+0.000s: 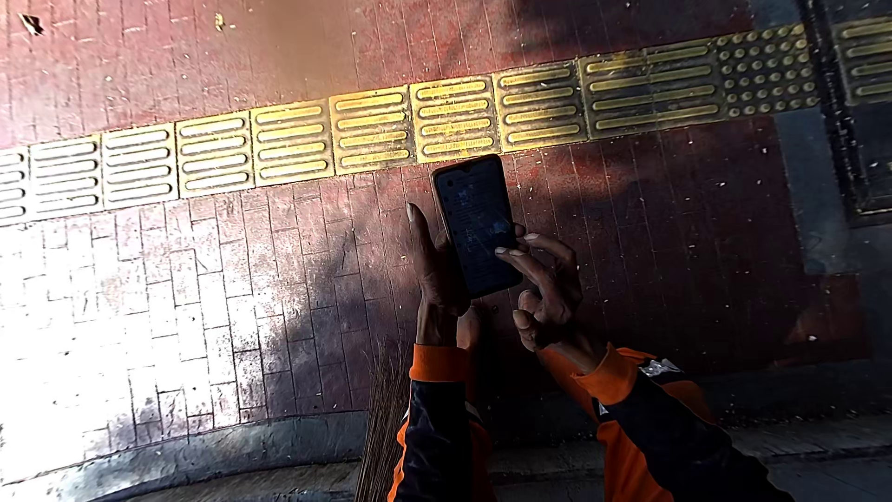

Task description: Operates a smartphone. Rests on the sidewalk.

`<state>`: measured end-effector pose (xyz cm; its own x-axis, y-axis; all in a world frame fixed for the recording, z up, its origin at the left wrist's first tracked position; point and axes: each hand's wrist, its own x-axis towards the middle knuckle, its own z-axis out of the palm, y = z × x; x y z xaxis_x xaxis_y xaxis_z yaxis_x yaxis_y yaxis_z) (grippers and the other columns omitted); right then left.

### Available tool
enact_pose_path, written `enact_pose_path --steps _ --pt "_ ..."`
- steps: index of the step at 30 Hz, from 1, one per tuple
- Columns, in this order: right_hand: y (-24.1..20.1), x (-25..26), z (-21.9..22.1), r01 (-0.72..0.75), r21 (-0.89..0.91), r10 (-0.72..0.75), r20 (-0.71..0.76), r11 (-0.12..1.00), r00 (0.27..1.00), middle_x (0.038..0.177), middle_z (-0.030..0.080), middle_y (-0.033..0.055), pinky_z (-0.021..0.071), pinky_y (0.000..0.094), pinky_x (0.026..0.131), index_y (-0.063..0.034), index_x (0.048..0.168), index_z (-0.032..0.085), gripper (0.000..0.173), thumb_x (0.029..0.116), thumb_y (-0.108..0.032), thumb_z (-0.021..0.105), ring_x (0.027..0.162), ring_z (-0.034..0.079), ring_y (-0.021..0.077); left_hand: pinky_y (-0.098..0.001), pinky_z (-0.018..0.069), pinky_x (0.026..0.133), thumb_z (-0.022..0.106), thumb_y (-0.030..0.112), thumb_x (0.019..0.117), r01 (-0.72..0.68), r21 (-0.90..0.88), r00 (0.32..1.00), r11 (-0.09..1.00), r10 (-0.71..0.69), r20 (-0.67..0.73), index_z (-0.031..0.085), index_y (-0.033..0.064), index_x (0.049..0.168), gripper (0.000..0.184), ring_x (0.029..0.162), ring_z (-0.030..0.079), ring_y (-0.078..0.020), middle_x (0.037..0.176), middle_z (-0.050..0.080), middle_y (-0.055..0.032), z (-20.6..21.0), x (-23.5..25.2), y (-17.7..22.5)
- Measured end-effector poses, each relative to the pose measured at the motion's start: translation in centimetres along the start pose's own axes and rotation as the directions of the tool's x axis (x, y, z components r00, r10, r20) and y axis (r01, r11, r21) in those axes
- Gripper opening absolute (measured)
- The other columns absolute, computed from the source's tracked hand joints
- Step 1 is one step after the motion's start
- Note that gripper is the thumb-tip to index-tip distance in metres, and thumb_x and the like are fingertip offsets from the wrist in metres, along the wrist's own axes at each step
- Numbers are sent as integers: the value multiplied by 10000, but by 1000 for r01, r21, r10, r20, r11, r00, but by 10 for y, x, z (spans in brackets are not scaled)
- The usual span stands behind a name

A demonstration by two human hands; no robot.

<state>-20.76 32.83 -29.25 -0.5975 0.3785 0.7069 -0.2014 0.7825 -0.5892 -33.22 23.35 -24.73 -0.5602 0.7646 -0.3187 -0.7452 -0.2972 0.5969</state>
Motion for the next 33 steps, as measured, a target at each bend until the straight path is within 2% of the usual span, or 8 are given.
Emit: enact_pose_path --steps 3,7,11,18,22,26,33 --pt "1 3 0 0 -40 1 31 999 1000 1322 674 128 388 430 1125 -76 1354 587 706 1049 -615 247 1355 503 289 -389 626 731 197 947 817 -2 9 1000 1000 2 -9 672 246 1237 945 910 741 -158 1045 753 -36 1 -1 0" --pt "2 4 -1 -3 -44 2 -10 999 1000 1370 612 150 426 416 1086 -98 1413 567 707 1048 -613 248 1337 495 275 -395 629 736 237 944 818 0 -18 1000 1000 0 12 662 240 1266 937 923 743 -170 1065 752 -47 0 0 0" --pt "2 4 -1 11 -34 -12 -36 999 999 1396 614 124 423 416 1095 -118 1426 546 675 1054 -598 250 1360 489 270 -404 626 750 216 956 805 0 -21 1000 1000 0 11 651 246 1291 965 941 739 -174 1085 748 -50 0 0 0" --pt "1 4 -2 -4 -33 3 -39 999 999 1369 608 128 450 400 1061 -110 1378 574 675 1052 -607 255 1322 512 258 -403 626 751 182 954 807 -14 -18 999 1000 15 45 662 236 1265 978 928 741 -177 1069 750 -55 0 0 0" --pt "1 4 -2 -2 -32 0 -43 999 999 1357 620 128 446 396 1059 -111 1377 572 667 1054 -602 258 1316 515 260 -420 628 735 239 975 776 17 -32 998 999 -16 54 660 232 1269 986 917 746 -203 1070 751 -76 -1 0 0" --pt "1 4 -1 2 -31 -3 -50 1000 999 1357 614 140 455 403 1055 -97 1361 581 673 1052 -601 261 1309 523 260 -421 626 750 213 951 809 -2 -25 998 1000 4 62 661 221 1266 971 926 744 -207 1071 749 -83 -1 0 0" --pt "0 3 -2 -2 -23 1 -47 1000 999 1347 630 130 444 405 1071 -99 1351 583 662 1056 -596 260 1325 515 264 -419 629 747 196 955 805 4 -6 999 1000 -4 34 666 229 1260 977 929 746 -204 1070 752 -74 0 -1 0"
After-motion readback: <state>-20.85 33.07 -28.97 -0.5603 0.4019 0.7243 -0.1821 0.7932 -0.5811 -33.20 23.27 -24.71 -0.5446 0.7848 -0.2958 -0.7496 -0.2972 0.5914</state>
